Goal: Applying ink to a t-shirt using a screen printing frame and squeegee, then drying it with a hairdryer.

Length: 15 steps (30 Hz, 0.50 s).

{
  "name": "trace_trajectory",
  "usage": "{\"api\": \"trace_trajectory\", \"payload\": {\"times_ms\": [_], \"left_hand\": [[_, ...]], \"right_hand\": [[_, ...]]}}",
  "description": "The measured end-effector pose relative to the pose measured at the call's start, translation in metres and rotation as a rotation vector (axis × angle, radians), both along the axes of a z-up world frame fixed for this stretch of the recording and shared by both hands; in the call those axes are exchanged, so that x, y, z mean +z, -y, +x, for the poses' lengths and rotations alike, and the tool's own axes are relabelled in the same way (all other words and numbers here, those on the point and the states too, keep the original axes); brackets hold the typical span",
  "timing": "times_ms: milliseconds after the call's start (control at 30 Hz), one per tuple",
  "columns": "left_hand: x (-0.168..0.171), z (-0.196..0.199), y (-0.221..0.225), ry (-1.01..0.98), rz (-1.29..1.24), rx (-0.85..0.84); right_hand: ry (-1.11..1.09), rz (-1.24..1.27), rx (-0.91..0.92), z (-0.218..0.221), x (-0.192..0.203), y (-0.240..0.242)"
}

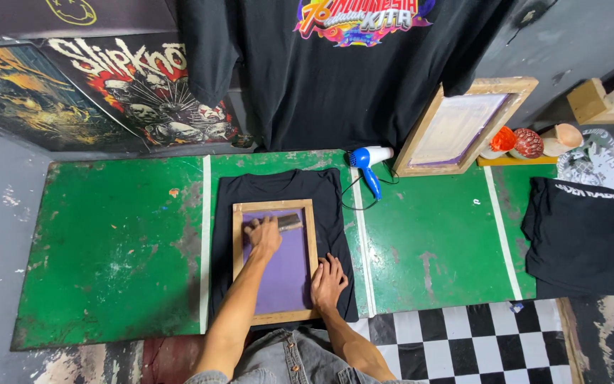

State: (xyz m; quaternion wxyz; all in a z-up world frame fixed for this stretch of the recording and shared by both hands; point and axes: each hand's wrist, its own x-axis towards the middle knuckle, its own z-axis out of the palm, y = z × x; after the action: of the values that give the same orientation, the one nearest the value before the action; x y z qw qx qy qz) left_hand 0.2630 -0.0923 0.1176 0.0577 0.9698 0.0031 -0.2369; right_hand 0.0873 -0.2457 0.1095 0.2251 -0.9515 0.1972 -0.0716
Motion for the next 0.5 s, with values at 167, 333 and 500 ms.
{"api": "trace_trajectory", "payload": {"times_ms": [167, 333, 500], "left_hand": [[-0.009, -0.089, -0.009, 0.132, 0.103, -0.16], [-0.022, -0.179, -0.02, 0.095, -0.002, -0.212], [-0.004, -0.202, -0.023, -0.001, -0.095, -0.198]], "right_hand": [[-0.04, 0.007, 0.014, -0.001, -0.003, 0.003], [0.013, 0.072, 0.046, 0.002, -0.002, 0.005], [-0.018, 0.059, 0.041, 0.002, -0.006, 0.005]]}}
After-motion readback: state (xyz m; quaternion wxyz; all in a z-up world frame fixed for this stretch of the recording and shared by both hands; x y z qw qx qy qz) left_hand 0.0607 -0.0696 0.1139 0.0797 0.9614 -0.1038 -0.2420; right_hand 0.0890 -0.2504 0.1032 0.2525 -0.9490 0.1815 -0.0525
